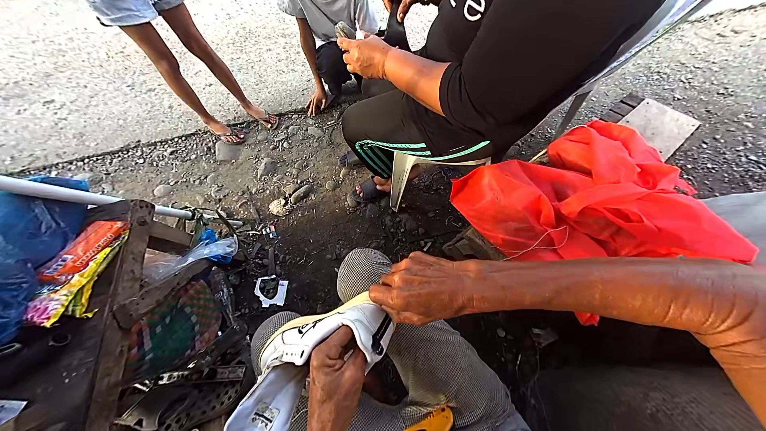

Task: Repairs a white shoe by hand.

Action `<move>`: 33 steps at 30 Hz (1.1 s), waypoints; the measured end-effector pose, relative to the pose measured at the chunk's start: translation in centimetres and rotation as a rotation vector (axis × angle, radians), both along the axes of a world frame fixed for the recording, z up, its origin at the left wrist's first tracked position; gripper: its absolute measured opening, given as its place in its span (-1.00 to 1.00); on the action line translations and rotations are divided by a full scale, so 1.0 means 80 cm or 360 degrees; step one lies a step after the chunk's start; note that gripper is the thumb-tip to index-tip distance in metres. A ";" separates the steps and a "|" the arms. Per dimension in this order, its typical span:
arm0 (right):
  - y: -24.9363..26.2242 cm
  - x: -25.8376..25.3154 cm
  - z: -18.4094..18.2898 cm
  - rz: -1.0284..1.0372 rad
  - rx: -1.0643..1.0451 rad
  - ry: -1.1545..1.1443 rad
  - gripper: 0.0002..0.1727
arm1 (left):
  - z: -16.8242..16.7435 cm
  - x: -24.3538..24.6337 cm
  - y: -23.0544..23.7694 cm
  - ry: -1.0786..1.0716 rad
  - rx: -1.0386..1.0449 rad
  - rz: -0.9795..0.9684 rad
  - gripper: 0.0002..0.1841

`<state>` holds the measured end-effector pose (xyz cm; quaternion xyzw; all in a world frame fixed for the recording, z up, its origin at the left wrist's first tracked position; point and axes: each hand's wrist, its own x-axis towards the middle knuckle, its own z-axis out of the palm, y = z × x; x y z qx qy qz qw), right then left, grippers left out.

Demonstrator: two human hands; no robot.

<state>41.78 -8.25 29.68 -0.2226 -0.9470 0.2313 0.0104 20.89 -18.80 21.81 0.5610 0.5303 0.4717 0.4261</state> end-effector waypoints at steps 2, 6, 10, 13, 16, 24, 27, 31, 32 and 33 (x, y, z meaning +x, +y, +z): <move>-0.005 -0.004 0.013 0.0009 0.0037 -0.0242 -0.78 | 0.002 0.000 0.002 0.0131 -0.0015 0.0021 -0.91; -0.003 -0.007 0.019 0.0182 0.0201 -0.0447 -0.79 | 0.003 -0.003 0.009 0.0148 -0.0070 -0.0051 -0.89; 0.014 -0.002 0.013 0.0296 0.0224 -0.0311 -0.76 | 0.001 -0.004 0.010 0.0050 -0.0041 -0.0081 -0.87; 0.020 0.002 0.009 0.0295 0.0251 -0.0203 -0.71 | 0.000 -0.005 0.012 0.0010 -0.0021 -0.0103 -0.85; 0.021 0.006 0.002 0.0237 0.0268 -0.0086 -0.63 | -0.003 -0.007 0.013 -0.0047 -0.0021 -0.0110 -0.85; 0.008 0.022 -0.027 -0.0070 0.0376 0.0133 -0.52 | 0.003 -0.007 0.017 -0.0106 -0.0021 -0.0133 -0.85; 0.010 0.044 -0.033 -0.0252 0.0572 0.0167 -0.50 | 0.003 -0.007 0.016 -0.0170 -0.0016 -0.0097 -0.84; 0.011 0.074 -0.025 -0.0552 0.0509 0.0090 -0.51 | 0.005 -0.004 0.013 -0.0114 -0.0026 -0.0031 -0.84; 0.004 0.073 -0.030 -0.0611 0.0380 0.0099 -0.50 | 0.005 -0.004 0.013 -0.0067 -0.0016 -0.0035 -0.85; -0.003 0.071 -0.039 -0.0662 0.0193 0.0152 -0.49 | 0.004 -0.004 0.013 -0.0039 -0.0001 -0.0042 -0.86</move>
